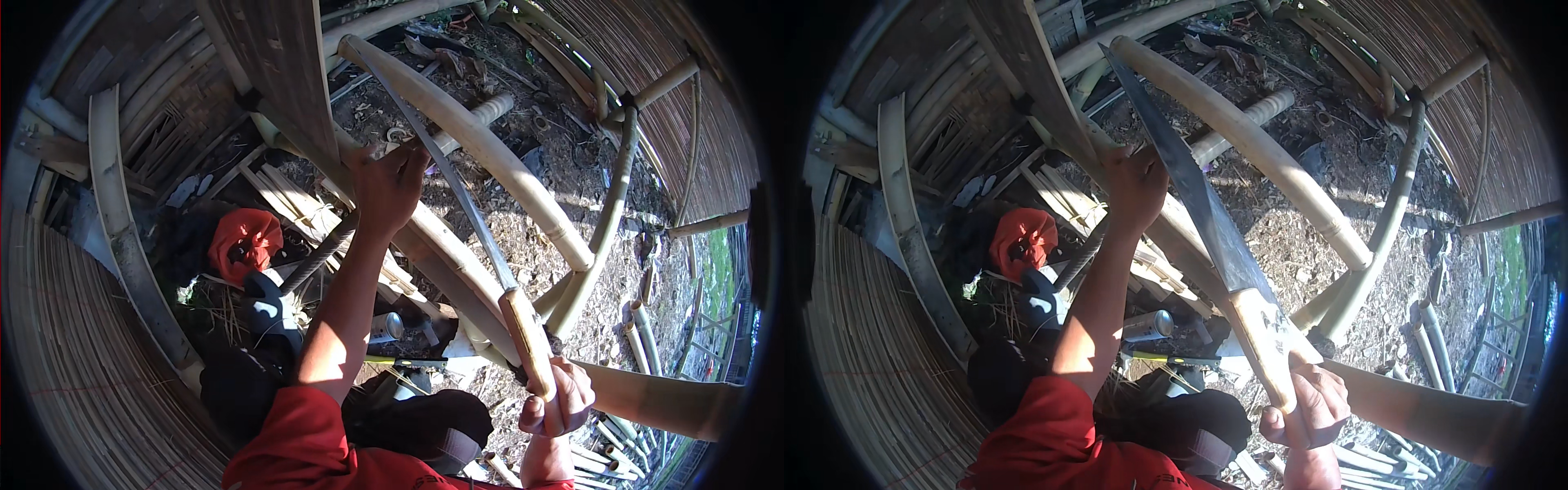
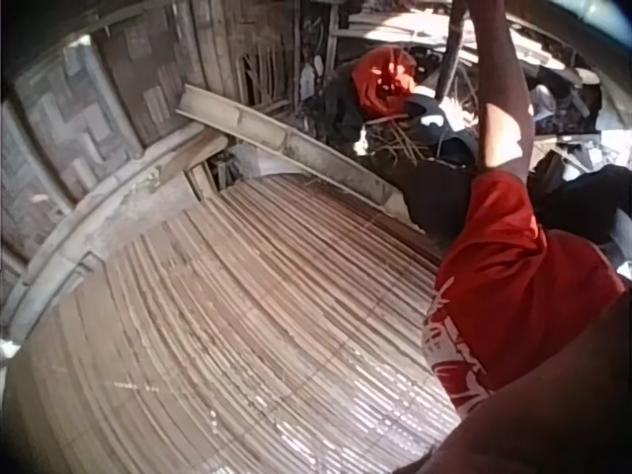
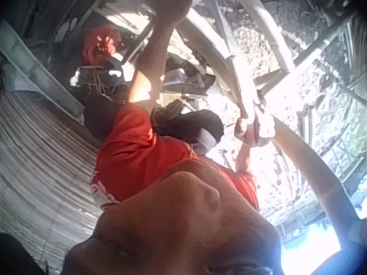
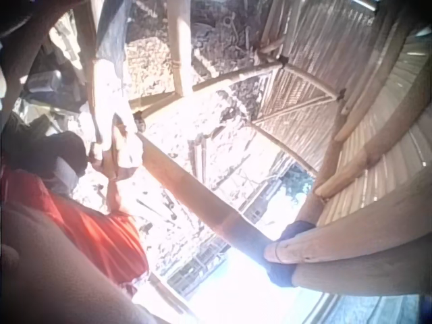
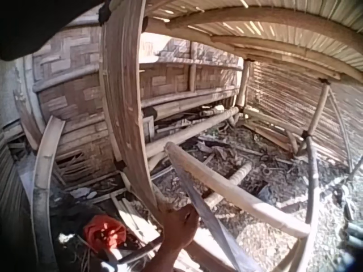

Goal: The person constructs a bamboo structure by sawing bamboo slats with a hand saw, aligning them onto the frame, and securing them with nails using a hammer.

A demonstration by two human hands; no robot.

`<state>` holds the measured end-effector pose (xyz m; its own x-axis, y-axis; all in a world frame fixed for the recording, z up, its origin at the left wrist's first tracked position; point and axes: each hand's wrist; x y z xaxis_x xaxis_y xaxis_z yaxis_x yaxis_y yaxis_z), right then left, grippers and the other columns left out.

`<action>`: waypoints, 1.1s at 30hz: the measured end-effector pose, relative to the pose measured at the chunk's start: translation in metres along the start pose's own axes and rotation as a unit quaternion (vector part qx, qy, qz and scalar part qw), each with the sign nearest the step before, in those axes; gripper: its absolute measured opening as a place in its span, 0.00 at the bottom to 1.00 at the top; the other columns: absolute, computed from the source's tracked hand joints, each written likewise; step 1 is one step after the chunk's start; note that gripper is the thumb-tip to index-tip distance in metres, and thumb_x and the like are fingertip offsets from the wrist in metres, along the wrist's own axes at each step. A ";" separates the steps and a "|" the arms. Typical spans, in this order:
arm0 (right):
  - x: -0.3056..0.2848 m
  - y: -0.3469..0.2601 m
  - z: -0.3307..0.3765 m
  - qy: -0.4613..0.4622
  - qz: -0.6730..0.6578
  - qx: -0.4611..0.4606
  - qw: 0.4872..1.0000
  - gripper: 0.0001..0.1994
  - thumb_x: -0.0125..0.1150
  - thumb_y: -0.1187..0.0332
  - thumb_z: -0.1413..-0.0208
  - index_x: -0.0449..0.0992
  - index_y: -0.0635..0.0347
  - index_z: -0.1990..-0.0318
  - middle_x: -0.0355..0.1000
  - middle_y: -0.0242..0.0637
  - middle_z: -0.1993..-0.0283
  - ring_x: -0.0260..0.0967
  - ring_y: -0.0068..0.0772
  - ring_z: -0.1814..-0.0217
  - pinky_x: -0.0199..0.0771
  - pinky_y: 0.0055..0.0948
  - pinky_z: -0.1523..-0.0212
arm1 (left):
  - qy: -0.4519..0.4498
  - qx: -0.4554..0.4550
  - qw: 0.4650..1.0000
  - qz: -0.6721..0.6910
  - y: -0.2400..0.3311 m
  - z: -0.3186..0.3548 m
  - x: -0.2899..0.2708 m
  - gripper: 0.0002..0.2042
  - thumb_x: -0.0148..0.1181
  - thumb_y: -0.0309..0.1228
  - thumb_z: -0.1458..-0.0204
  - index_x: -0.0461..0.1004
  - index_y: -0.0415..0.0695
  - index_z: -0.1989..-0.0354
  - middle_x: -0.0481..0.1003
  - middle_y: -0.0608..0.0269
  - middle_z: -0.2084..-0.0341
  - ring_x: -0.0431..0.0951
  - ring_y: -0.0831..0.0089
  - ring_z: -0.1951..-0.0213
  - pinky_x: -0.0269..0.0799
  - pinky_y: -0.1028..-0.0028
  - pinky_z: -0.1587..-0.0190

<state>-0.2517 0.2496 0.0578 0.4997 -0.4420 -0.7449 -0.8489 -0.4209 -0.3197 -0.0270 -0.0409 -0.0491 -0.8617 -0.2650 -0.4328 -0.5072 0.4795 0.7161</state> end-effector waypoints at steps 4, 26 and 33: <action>-0.005 -0.006 0.007 0.016 0.029 0.016 0.999 0.25 0.54 0.53 0.36 0.77 0.75 0.61 0.74 0.50 0.65 0.77 0.48 0.64 0.80 0.44 0.63 | -0.047 -0.011 0.999 -0.021 -0.005 -0.002 0.000 0.14 0.54 0.40 0.35 0.85 0.47 0.60 0.79 0.63 0.82 0.79 0.62 0.73 0.61 0.56 0.40; -0.021 -0.037 -0.007 0.060 0.041 0.122 0.990 0.34 0.45 0.40 0.31 0.76 0.69 0.70 0.68 0.35 0.82 0.65 0.30 0.82 0.72 0.34 0.70 | -0.034 0.034 0.997 -0.060 0.000 -0.009 0.001 0.08 0.53 0.32 0.39 0.77 0.52 0.70 0.76 0.73 0.76 0.76 0.70 0.73 0.60 0.65 0.51; 0.002 -0.021 -0.041 -0.057 0.105 0.148 0.982 0.35 0.46 0.40 0.34 0.80 0.72 0.65 0.74 0.41 0.76 0.74 0.45 0.72 0.75 0.43 0.62 | 0.010 0.054 0.998 -0.038 -0.032 -0.004 0.000 0.17 0.54 0.47 0.33 0.87 0.52 0.59 0.81 0.70 0.81 0.76 0.70 0.80 0.58 0.59 0.47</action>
<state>-0.2263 0.2254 0.0868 0.3009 -0.3961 -0.8675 -0.9522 -0.0749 -0.2960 -0.0109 -0.0593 -0.0695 -0.8216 -0.3200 -0.4718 -0.5670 0.5453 0.6174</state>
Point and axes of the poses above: each hand's wrist, its own z-axis away from the middle knuckle, its own x-axis out of the palm, y = z × x
